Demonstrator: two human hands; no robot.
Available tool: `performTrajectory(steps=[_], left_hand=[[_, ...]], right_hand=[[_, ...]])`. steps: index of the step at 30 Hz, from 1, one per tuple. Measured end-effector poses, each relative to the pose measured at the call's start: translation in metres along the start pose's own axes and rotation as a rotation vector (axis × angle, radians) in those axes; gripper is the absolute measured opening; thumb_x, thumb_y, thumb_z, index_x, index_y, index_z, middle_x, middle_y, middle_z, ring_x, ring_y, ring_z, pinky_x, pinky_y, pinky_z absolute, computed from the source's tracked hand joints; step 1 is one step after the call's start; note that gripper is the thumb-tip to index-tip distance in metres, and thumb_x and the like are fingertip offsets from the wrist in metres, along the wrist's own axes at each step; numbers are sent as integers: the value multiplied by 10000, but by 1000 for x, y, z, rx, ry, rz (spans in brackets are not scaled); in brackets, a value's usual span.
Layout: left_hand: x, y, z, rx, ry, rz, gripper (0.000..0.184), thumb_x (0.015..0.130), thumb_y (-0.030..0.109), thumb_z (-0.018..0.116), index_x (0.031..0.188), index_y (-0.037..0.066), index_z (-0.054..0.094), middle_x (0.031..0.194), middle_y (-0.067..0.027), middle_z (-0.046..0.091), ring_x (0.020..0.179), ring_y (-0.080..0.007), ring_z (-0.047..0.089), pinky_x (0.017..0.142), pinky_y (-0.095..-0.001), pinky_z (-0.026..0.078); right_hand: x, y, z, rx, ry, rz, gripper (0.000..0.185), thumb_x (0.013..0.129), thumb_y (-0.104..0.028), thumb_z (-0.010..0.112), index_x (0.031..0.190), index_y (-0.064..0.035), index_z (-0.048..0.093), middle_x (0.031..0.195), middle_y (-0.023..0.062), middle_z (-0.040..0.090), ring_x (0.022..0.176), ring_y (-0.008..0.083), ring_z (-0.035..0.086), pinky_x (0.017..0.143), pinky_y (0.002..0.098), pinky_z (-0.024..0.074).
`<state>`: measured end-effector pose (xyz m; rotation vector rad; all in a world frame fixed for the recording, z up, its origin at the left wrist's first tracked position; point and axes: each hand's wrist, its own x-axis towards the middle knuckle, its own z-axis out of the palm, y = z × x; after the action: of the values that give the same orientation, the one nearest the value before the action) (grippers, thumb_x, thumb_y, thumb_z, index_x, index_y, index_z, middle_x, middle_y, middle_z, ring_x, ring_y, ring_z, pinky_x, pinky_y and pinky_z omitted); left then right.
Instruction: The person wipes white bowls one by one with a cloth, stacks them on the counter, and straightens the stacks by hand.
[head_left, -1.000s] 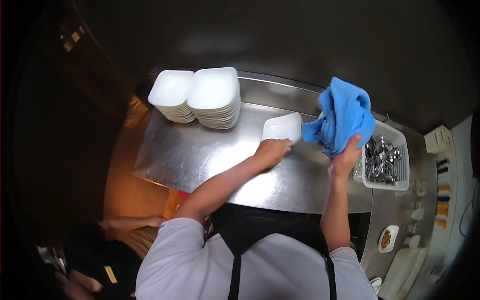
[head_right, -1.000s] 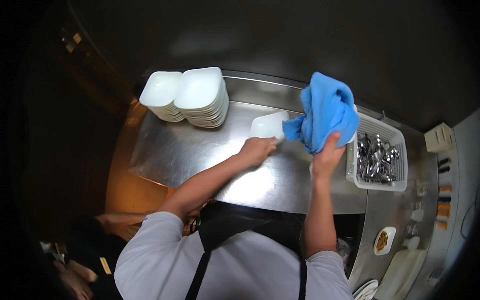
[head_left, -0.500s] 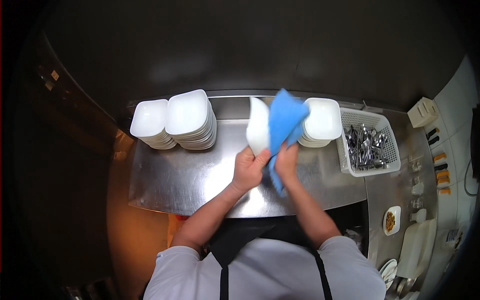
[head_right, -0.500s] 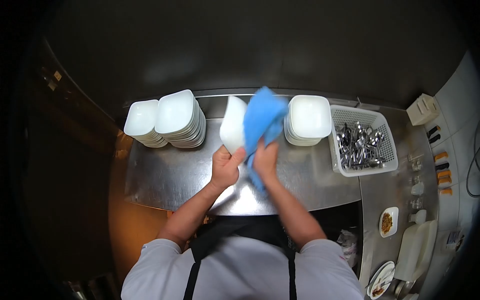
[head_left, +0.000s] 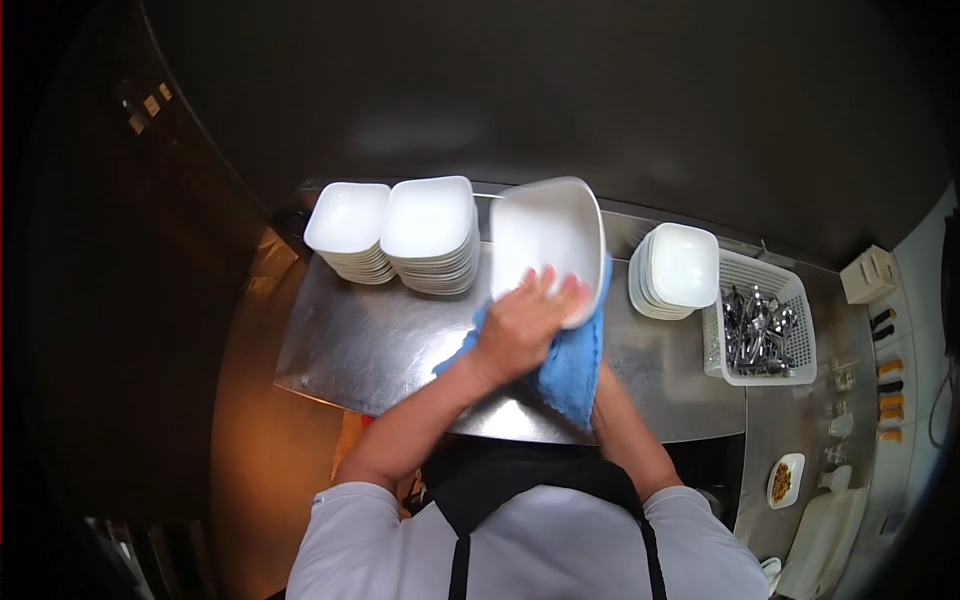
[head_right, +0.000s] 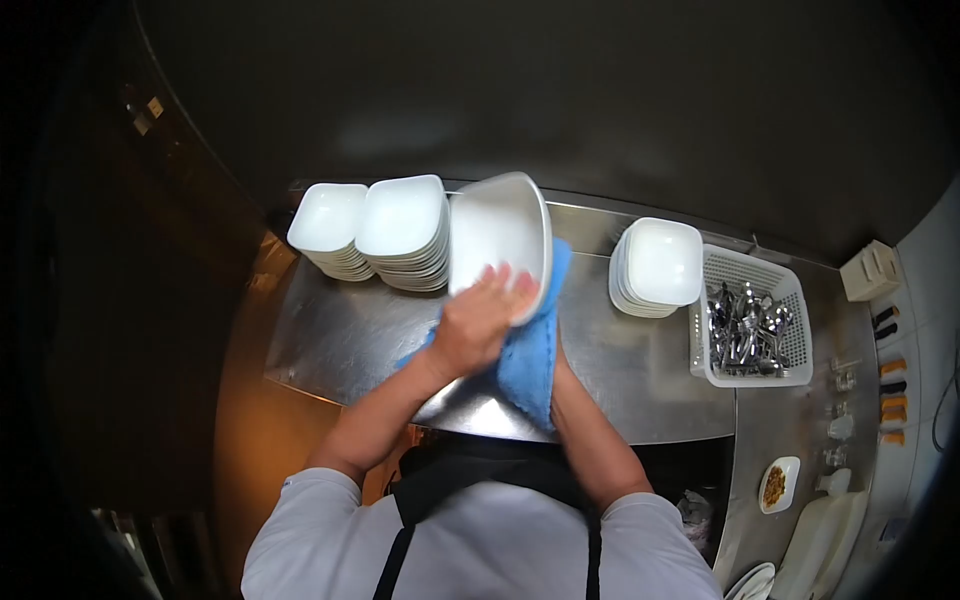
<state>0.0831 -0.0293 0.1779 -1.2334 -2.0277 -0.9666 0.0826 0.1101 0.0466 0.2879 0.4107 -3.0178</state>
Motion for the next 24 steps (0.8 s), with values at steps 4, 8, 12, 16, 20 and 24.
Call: performTrajectory(steps=[4,8,12,16,20,24], left_hand=[[4,-63,-64,204,38,-137,361,815,-1,638,1160,83,703,1147,-123,713,1059,-305,686,938,-417,522],[-23,-140,-147,533,-45,-114,270,798,13,696,1054,92,725,1024,-104,735,957,-276,703,842,-399,514],[-57,-186,-193,620,-313,-302,228,797,-4,675,993,100,729,877,-101,735,863,-286,704,782,-411,511],[-74,-206,-200,562,-403,-297,181,820,16,661,977,84,719,863,-110,728,837,-295,696,766,-415,507],[-79,-213,-199,547,-527,-342,292,859,60,651,1145,112,680,1096,-150,699,1081,-325,636,964,-467,436],[-67,-195,-189,721,-595,-355,638,892,150,660,1478,99,414,1499,-200,445,1440,-412,315,1182,-593,128]], right_hand=[[-50,3,80,-329,53,-44,477,1048,-381,433,1384,-44,466,1256,146,597,1131,307,603,1012,453,505],[-55,-27,81,-52,13,62,447,1042,-371,472,1349,-46,484,1183,122,629,1048,266,636,944,417,535],[-52,-30,68,-52,33,35,442,1040,-364,479,1346,-45,484,1178,120,630,1039,262,637,939,411,534],[-53,-20,59,-64,65,6,437,1039,-356,487,1344,-44,483,1172,117,631,1031,258,638,935,406,533],[-58,-17,51,-61,92,-40,432,1037,-348,494,1342,-42,483,1166,115,631,1022,254,639,930,400,532],[-74,-11,28,-23,133,-91,427,1036,-341,502,1340,-41,483,1161,113,632,1013,250,640,926,395,531]])
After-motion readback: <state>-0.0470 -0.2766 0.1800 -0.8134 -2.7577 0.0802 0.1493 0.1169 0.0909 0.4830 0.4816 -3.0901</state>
